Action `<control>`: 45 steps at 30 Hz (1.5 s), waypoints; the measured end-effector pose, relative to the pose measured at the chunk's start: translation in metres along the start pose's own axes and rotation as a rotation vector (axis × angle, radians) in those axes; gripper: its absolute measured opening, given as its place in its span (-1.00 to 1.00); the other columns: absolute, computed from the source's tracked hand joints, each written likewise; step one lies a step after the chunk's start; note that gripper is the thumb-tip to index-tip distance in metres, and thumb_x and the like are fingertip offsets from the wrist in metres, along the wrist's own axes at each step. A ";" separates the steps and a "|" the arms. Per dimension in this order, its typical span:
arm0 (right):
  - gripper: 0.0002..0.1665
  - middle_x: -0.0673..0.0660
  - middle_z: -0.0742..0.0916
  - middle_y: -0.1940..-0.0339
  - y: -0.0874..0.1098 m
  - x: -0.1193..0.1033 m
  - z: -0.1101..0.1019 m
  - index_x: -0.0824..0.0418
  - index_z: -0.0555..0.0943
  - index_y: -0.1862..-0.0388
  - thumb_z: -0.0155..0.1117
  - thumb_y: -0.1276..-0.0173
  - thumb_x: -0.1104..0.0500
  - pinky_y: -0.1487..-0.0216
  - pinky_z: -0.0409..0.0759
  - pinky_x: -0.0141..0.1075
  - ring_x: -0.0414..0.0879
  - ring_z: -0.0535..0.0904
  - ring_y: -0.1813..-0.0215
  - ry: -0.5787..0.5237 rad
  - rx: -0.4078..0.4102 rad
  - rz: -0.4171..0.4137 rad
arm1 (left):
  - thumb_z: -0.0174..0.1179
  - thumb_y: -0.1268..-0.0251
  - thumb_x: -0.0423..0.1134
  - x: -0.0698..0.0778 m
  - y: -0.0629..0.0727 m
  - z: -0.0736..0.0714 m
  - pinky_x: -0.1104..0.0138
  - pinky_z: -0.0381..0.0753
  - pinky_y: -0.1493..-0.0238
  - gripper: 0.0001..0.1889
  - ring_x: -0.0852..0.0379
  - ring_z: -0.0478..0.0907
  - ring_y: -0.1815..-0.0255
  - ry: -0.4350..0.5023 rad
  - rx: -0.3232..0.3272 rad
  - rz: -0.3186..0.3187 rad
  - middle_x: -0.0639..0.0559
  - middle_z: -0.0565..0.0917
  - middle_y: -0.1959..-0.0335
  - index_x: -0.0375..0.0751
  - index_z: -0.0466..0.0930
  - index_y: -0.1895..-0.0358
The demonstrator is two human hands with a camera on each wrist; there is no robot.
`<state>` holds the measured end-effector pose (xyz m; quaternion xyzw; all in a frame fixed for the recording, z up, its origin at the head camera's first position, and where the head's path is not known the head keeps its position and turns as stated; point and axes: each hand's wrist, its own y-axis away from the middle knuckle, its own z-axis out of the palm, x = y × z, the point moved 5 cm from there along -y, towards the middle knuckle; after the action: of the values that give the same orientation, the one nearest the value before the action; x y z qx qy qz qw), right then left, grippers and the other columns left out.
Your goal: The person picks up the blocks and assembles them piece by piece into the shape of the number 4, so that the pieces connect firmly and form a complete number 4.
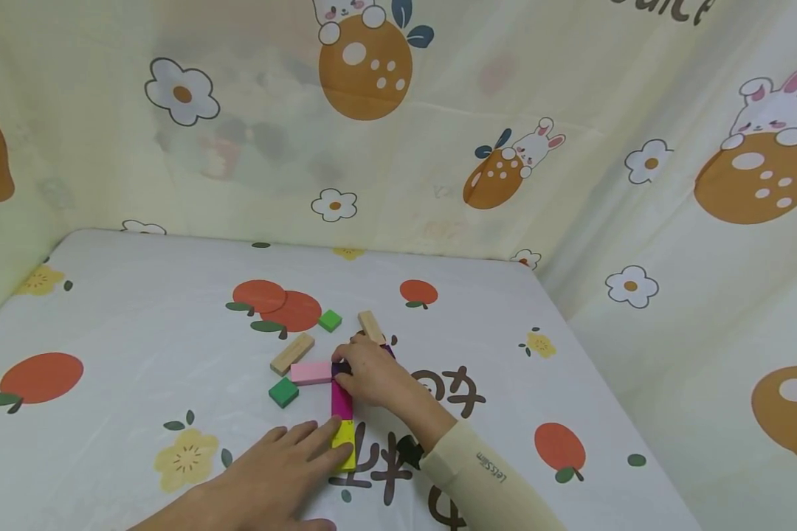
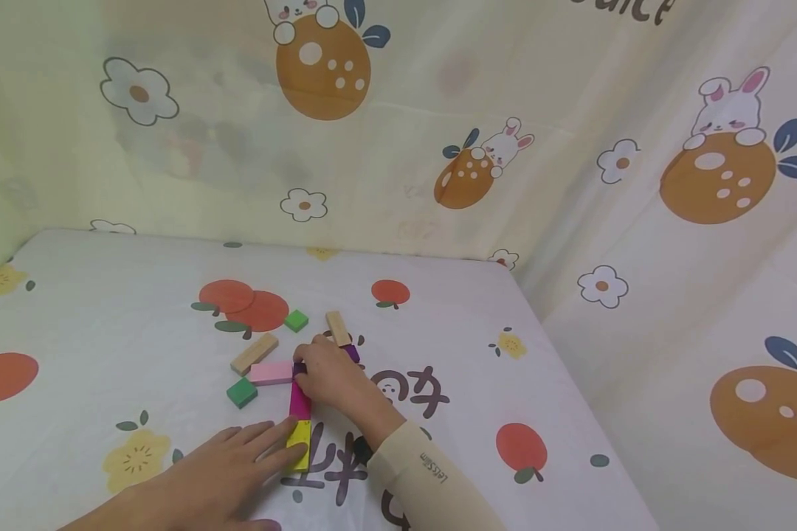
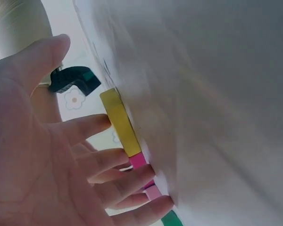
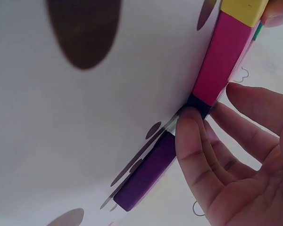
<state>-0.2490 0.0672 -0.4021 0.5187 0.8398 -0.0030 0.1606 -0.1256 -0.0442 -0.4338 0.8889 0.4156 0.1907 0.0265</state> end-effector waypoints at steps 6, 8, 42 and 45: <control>-0.61 0.17 0.65 -0.30 0.002 0.001 0.000 0.12 0.68 -0.26 0.32 -0.49 0.12 -0.31 0.64 -0.13 0.01 0.55 -0.31 -0.003 -0.015 -0.017 | 0.21 -0.18 0.47 0.001 -0.003 -0.006 -0.22 0.48 -0.36 -0.20 -0.13 0.43 -0.45 -0.009 0.007 -0.006 0.03 0.40 -0.55 0.23 0.44 -0.47; -0.60 0.18 0.62 -0.37 0.003 0.001 -0.001 0.13 0.67 -0.27 0.31 -0.50 0.14 -0.35 0.61 -0.09 0.05 0.51 -0.42 -0.011 -0.013 -0.024 | 0.24 -0.19 0.43 0.001 -0.004 -0.009 -0.20 0.50 -0.36 -0.25 -0.10 0.47 -0.40 -0.006 0.015 -0.017 0.05 0.44 -0.51 0.21 0.48 -0.41; -0.64 0.07 0.69 -0.01 0.004 0.048 -0.011 0.08 0.72 -0.13 0.45 -0.35 0.18 -0.08 0.64 -0.17 -0.05 0.53 0.01 0.152 0.131 -0.060 | 0.18 -0.36 0.31 -0.020 -0.042 -0.029 -0.28 0.18 -0.54 -0.18 -0.21 0.19 -0.64 -0.097 0.184 -0.077 -0.10 0.34 -0.60 -0.12 0.37 -0.54; -0.64 0.07 0.67 0.01 0.005 0.049 -0.010 0.08 0.70 -0.13 0.45 -0.36 0.17 -0.06 0.63 -0.19 -0.07 0.52 0.04 0.133 0.115 -0.037 | 0.18 -0.36 0.31 -0.019 -0.043 -0.029 -0.28 0.18 -0.54 -0.18 -0.21 0.19 -0.63 -0.101 0.183 -0.077 -0.10 0.34 -0.60 -0.12 0.37 -0.54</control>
<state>-0.2678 0.1143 -0.4049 0.5105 0.8564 -0.0197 0.0743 -0.1785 -0.0330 -0.4214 0.8794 0.4634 0.1059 -0.0263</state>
